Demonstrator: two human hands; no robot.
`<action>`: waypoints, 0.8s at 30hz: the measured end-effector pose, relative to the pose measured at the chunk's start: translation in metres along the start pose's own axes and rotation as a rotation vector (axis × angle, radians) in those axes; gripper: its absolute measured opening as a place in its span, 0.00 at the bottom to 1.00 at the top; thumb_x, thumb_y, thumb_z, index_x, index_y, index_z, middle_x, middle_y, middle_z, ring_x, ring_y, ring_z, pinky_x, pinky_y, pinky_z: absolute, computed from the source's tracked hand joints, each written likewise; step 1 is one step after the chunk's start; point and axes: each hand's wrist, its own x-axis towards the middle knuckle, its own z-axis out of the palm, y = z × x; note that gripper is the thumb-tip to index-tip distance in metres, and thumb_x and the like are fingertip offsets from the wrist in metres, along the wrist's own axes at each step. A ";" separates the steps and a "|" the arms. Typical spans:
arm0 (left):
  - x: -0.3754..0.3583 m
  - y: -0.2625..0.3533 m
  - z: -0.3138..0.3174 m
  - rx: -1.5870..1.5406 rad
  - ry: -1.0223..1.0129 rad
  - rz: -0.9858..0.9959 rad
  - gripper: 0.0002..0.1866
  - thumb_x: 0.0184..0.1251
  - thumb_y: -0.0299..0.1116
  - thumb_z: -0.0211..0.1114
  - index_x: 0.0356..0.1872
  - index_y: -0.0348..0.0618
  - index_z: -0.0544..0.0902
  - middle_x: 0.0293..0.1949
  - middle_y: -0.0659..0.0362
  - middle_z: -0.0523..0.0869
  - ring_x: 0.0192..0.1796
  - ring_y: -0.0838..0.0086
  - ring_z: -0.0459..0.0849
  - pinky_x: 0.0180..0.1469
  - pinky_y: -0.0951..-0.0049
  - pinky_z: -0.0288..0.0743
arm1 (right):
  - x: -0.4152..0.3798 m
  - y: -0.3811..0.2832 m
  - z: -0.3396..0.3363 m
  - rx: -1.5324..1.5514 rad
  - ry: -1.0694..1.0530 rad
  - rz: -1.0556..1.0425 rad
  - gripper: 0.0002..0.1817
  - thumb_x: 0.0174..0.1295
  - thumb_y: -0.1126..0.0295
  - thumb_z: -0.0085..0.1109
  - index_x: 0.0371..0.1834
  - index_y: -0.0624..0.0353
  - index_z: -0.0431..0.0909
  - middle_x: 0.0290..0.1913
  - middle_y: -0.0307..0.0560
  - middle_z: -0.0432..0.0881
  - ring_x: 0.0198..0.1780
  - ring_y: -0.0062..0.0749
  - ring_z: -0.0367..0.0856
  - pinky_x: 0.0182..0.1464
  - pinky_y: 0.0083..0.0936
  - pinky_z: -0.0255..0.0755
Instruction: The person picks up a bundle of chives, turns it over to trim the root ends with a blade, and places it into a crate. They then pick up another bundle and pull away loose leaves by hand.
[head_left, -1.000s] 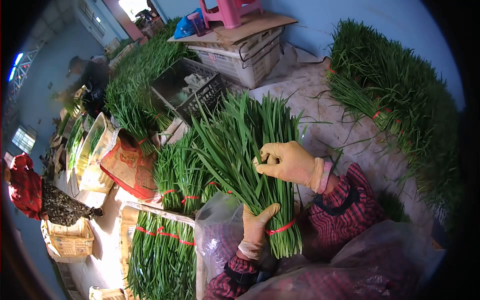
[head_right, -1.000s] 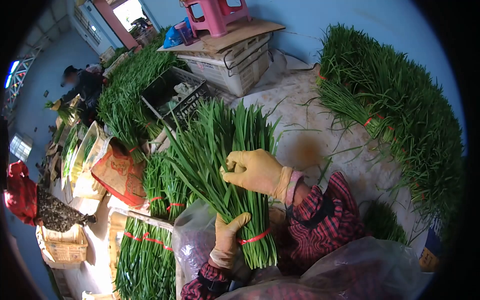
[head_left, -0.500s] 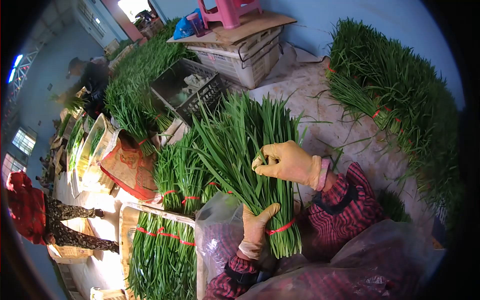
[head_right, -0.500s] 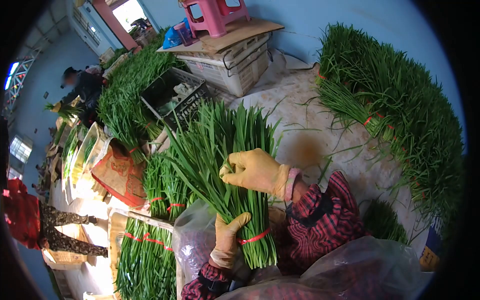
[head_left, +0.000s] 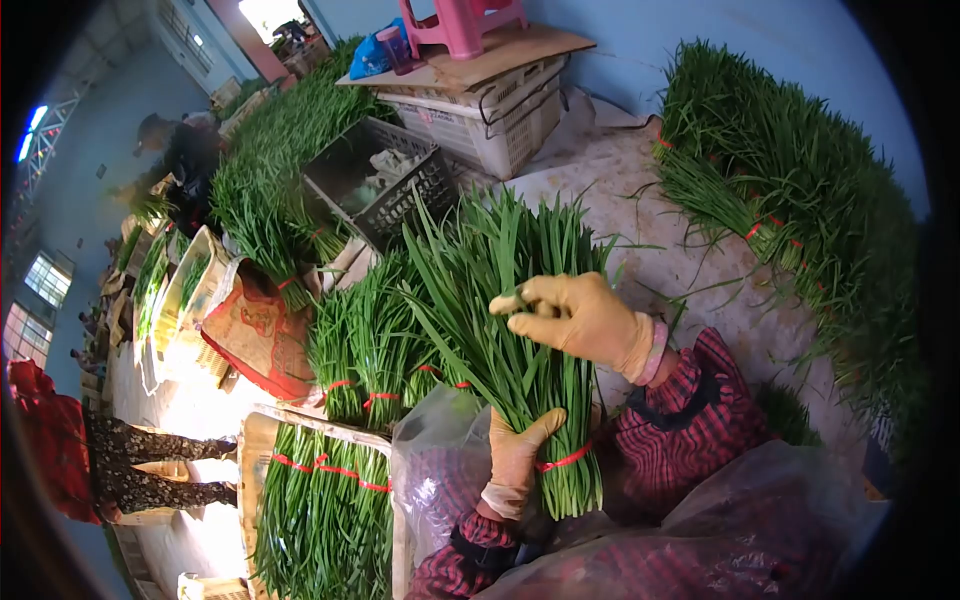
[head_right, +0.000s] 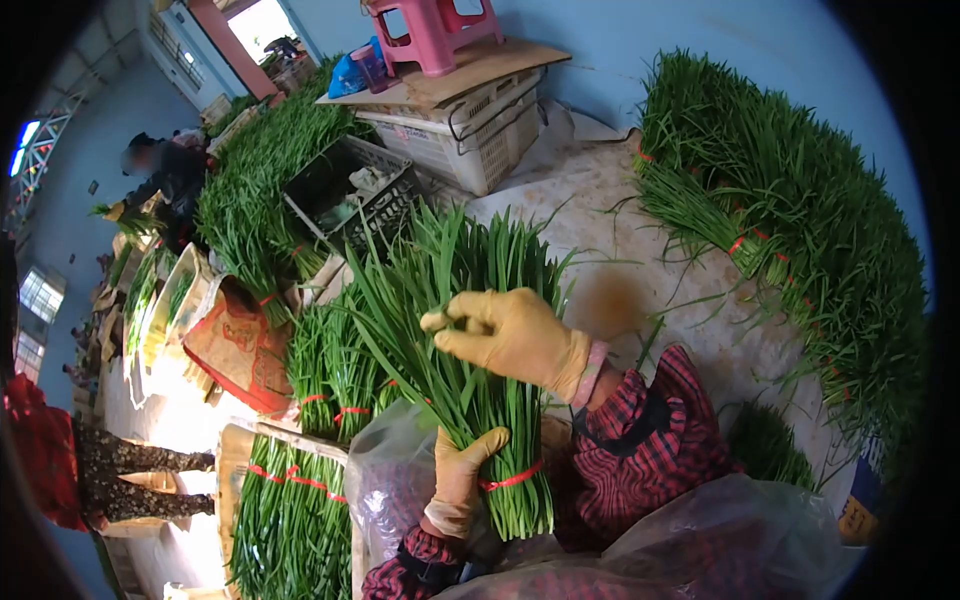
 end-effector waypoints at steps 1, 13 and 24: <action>-0.001 0.000 0.001 0.001 0.000 0.001 0.31 0.55 0.13 0.73 0.61 0.43 0.75 0.53 0.57 0.86 0.51 0.68 0.86 0.55 0.67 0.81 | -0.001 0.001 0.003 -0.005 -0.046 0.053 0.17 0.60 0.61 0.71 0.47 0.60 0.86 0.18 0.35 0.75 0.20 0.12 0.65 0.24 0.21 0.63; 0.001 0.001 -0.005 0.063 0.041 0.050 0.36 0.53 0.17 0.76 0.64 0.42 0.71 0.53 0.58 0.84 0.51 0.70 0.84 0.53 0.70 0.80 | -0.002 0.005 0.016 0.466 -0.245 0.308 0.11 0.70 0.65 0.62 0.45 0.62 0.82 0.39 0.43 0.86 0.25 0.18 0.77 0.25 0.16 0.69; -0.001 0.000 0.006 -0.044 -0.037 0.049 0.35 0.56 0.14 0.73 0.65 0.43 0.70 0.57 0.56 0.83 0.55 0.67 0.85 0.58 0.65 0.80 | -0.002 -0.010 0.014 0.442 0.048 0.091 0.13 0.74 0.66 0.57 0.56 0.59 0.79 0.37 0.36 0.82 0.33 0.12 0.74 0.33 0.13 0.71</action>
